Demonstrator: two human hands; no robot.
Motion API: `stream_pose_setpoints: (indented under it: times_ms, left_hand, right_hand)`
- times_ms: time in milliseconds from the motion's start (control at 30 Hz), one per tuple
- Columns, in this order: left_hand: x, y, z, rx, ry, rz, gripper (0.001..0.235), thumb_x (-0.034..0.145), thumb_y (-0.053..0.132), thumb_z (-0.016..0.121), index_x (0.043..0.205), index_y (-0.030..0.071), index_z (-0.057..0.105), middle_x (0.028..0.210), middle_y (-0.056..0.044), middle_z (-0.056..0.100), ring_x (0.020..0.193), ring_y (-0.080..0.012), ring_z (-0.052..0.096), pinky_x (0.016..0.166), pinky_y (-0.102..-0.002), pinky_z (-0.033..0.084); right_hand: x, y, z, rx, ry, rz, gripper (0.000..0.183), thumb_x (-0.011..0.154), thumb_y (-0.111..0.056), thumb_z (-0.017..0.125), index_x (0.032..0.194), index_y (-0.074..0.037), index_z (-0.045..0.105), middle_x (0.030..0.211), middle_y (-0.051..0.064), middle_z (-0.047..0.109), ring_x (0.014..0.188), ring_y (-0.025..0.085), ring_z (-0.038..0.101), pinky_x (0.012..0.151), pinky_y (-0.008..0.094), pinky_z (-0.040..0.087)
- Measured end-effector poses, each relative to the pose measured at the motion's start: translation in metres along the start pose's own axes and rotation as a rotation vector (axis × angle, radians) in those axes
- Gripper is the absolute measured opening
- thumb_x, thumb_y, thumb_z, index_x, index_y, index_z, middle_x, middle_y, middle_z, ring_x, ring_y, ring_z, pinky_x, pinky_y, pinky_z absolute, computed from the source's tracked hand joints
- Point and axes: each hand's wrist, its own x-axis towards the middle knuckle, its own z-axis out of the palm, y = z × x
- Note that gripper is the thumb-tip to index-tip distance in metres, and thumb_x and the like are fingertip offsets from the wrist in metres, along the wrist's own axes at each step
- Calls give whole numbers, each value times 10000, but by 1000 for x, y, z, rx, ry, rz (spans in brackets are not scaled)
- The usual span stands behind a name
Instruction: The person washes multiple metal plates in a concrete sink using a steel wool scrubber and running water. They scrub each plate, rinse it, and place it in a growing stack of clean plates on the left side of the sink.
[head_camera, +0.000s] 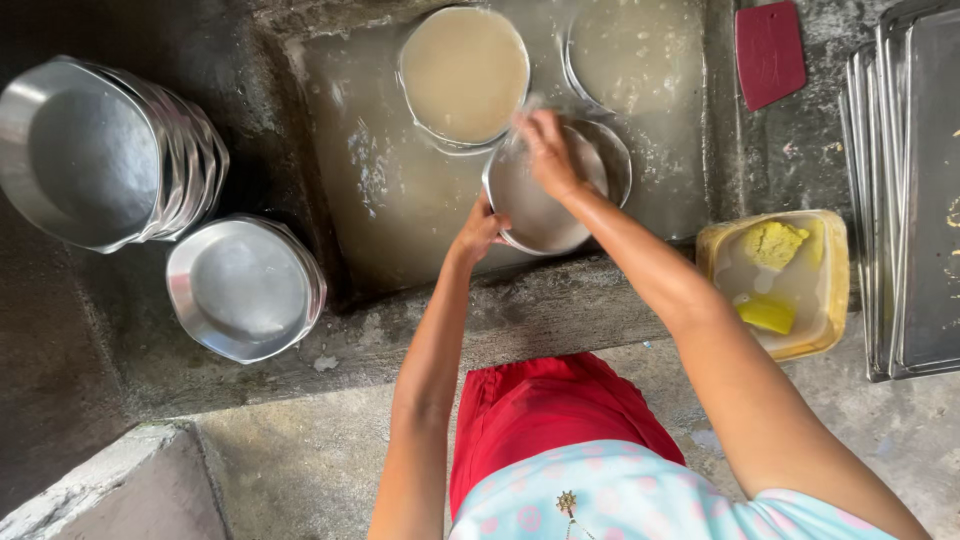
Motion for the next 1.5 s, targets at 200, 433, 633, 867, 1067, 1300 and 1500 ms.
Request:
stream_pose_setpoints:
  times_ms: [200, 433, 633, 867, 1067, 1300, 1500]
  left_hand:
    - [-16, 19, -15, 97, -9, 237, 831, 771, -45, 577, 1537, 104, 293, 1215, -229, 589, 956, -316, 651, 655, -382, 601]
    - [-19, 55, -75, 131, -151, 61, 712, 902, -9, 675, 1523, 16, 326, 1280, -202, 622, 978, -284, 726, 706, -352, 688]
    - [-56, 37, -85, 131, -123, 239, 1007, 744, -79, 602, 1612, 194, 172, 1294, -96, 579, 894, -181, 624, 601, -316, 579]
    - [-89, 43, -109, 85, 121, 172, 852, 792, -37, 564, 1598, 96, 322, 1226, -179, 627, 955, -270, 667, 622, -365, 619]
    - [-107, 7, -151, -363, 306, 107, 761, 771, -81, 568, 1476, 24, 299, 1229, -234, 599, 1042, -421, 697, 764, -502, 678]
    - [-73, -56, -186, -353, 148, 22, 619, 769, -116, 619, 1365, -104, 451, 1165, -276, 651, 977, -432, 692, 768, -525, 653]
    - [-94, -22, -200, -415, 148, 166, 614, 753, -100, 608, 1344, -88, 438, 1143, -240, 632, 970, -378, 692, 799, -538, 653]
  right_hand:
    - [70, -41, -44, -164, -73, 235, 578, 782, 126, 622, 1303, -120, 676, 1237, 102, 658, 1166, 340, 568, 1016, 448, 499]
    - [55, -109, -12, -156, -200, -485, 323, 894, 7, 674, 1186, -120, 726, 1217, 91, 677, 1146, 305, 599, 877, 393, 545]
    - [78, -107, -7, -183, -98, -93, 363, 840, -10, 607, 1158, -108, 752, 1136, 85, 718, 1077, 307, 637, 873, 397, 576]
    - [88, -109, 55, -157, -124, -219, 558, 811, 79, 602, 1309, -154, 696, 1312, 57, 671, 1221, 302, 631, 1028, 418, 556]
    - [24, -95, 77, -74, -293, 217, 654, 732, -46, 837, 1302, -34, 516, 1266, 237, 472, 1114, 481, 574, 834, 557, 491]
    - [43, -111, 164, 38, -49, 269, 267, 870, -42, 777, 1093, -71, 635, 1089, 137, 625, 1084, 376, 610, 935, 488, 503]
    - [-12, -148, 145, 128, -656, -79, 286, 869, -140, 733, 1135, -120, 631, 1208, 139, 602, 1114, 356, 616, 906, 485, 526]
